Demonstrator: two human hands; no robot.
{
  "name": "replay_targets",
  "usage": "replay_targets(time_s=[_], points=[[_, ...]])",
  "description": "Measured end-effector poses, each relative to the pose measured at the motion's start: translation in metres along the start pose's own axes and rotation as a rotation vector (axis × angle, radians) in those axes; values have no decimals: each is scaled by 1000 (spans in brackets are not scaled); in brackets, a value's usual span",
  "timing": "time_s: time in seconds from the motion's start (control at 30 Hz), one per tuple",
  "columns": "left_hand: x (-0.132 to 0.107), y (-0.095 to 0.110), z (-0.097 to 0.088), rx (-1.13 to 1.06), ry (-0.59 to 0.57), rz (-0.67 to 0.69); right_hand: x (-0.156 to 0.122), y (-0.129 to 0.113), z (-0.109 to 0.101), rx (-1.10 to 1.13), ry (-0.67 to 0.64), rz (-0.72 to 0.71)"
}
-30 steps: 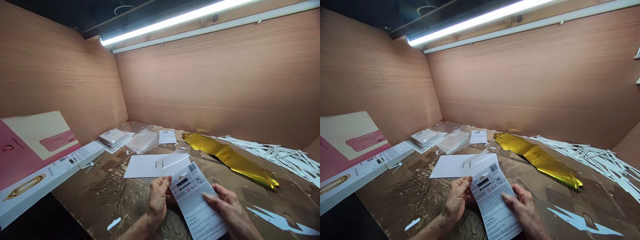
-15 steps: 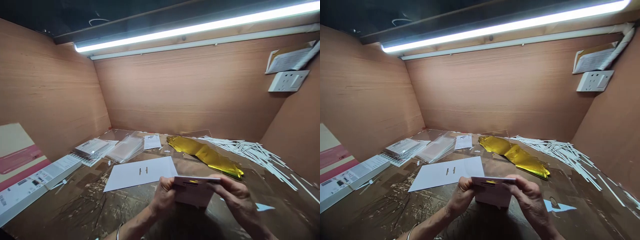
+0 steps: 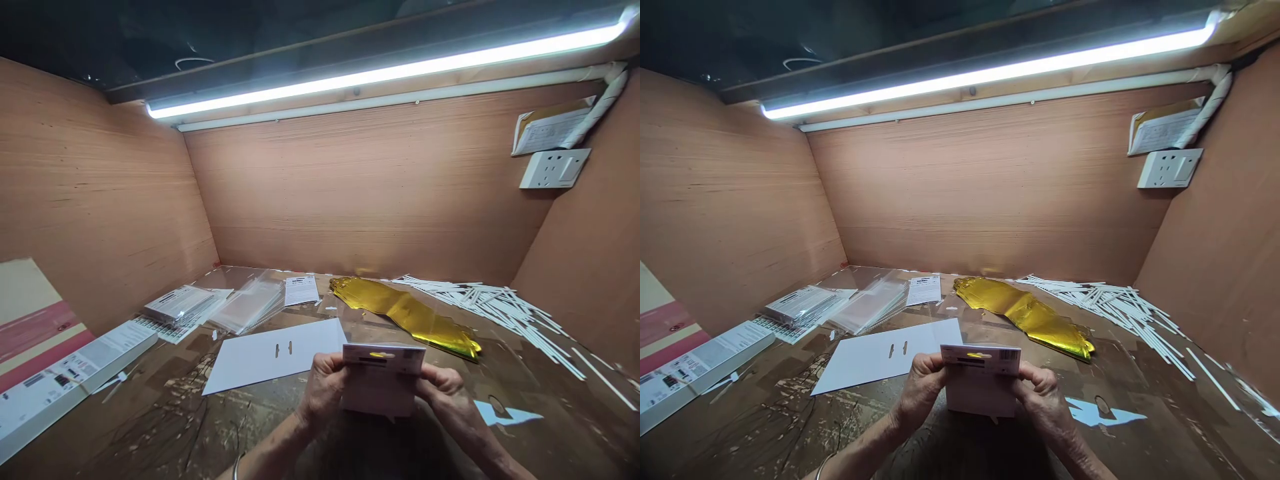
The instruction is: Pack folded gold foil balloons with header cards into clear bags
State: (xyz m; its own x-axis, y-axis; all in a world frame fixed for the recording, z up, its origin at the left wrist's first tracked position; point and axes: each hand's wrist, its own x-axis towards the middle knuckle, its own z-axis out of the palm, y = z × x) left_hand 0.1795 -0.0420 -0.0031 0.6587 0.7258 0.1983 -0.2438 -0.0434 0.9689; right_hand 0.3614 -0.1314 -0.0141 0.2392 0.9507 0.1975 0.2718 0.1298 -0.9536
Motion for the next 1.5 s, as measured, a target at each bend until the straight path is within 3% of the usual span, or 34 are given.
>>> replay_targets(time_s=[0.13,0.27,0.4,0.53,0.63,0.83,0.97,1.13,1.23,1.33,1.43,1.5], points=[[-12,-26,-5,140,-1,-41,-2,21,0,-257,-70,-96],[-18,-21,-6,273,-36,20,-4,32,5,-425,-81,-65],[-13,-9,-2,81,-84,-80,-3,18,4,-316,-45,-20],[-6,-15,-1,11,5,-56,0,4,0,-97,8,-37],[-6,-23,-3,60,14,-53,1,11,1,4,-52,-32],[-6,-29,-3,113,38,-46,2,35,2,-86,-100,6],[15,-29,1,85,167,-130,20,30,0,-223,-74,103],[40,-20,9,219,292,-417,43,29,-7,-480,-32,177],[35,-16,14,758,293,-307,53,35,-35,-674,86,150],[25,-28,12,1363,158,12,65,44,-91,-875,275,142],[24,-61,1,1625,-86,437,76,60,-164,-1048,477,242],[31,-87,-11,1708,-166,604,77,75,-209,-1123,596,364]])
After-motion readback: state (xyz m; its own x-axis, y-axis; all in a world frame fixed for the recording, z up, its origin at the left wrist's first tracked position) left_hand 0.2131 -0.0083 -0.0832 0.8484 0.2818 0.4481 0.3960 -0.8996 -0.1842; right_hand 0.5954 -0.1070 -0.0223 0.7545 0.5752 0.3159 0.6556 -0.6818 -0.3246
